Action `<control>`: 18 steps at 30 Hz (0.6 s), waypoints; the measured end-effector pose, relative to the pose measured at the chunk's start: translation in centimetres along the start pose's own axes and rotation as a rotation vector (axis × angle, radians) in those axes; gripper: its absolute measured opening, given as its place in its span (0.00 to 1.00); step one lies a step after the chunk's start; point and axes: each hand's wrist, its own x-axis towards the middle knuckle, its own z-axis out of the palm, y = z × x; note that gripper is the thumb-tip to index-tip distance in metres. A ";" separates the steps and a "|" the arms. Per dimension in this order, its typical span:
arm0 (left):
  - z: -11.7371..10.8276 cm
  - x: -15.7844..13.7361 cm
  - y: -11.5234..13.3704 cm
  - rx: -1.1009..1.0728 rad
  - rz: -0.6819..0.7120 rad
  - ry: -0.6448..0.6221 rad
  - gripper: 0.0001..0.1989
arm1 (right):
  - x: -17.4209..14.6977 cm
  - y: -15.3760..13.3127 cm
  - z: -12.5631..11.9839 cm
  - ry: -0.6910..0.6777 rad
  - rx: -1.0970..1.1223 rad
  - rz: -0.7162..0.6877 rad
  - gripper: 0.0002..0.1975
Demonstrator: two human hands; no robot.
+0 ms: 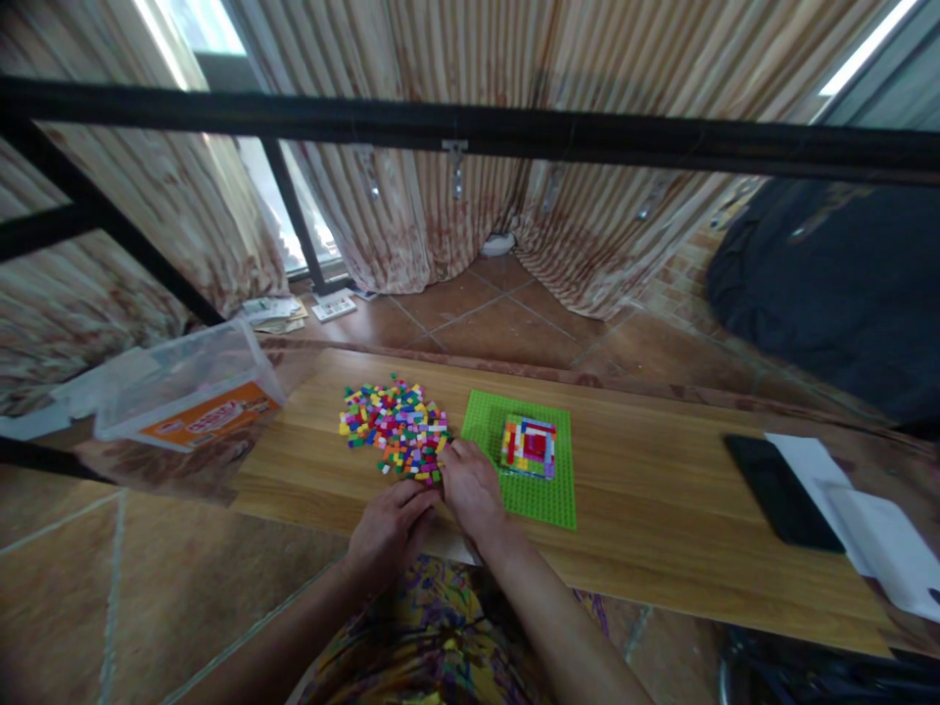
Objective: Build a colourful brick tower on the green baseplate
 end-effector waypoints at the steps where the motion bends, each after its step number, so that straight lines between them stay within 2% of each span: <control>1: 0.0 0.0 0.0 0.000 0.001 0.004 0.11 | 0.0 0.0 -0.1 -0.008 -0.008 -0.010 0.08; 10: 0.2 -0.2 -0.1 0.011 -0.005 0.011 0.11 | 0.3 0.1 0.5 -0.011 -0.086 -0.027 0.09; 18: 0.1 -0.2 -0.1 0.009 -0.004 0.015 0.10 | -0.3 -0.3 0.6 0.094 0.036 0.055 0.10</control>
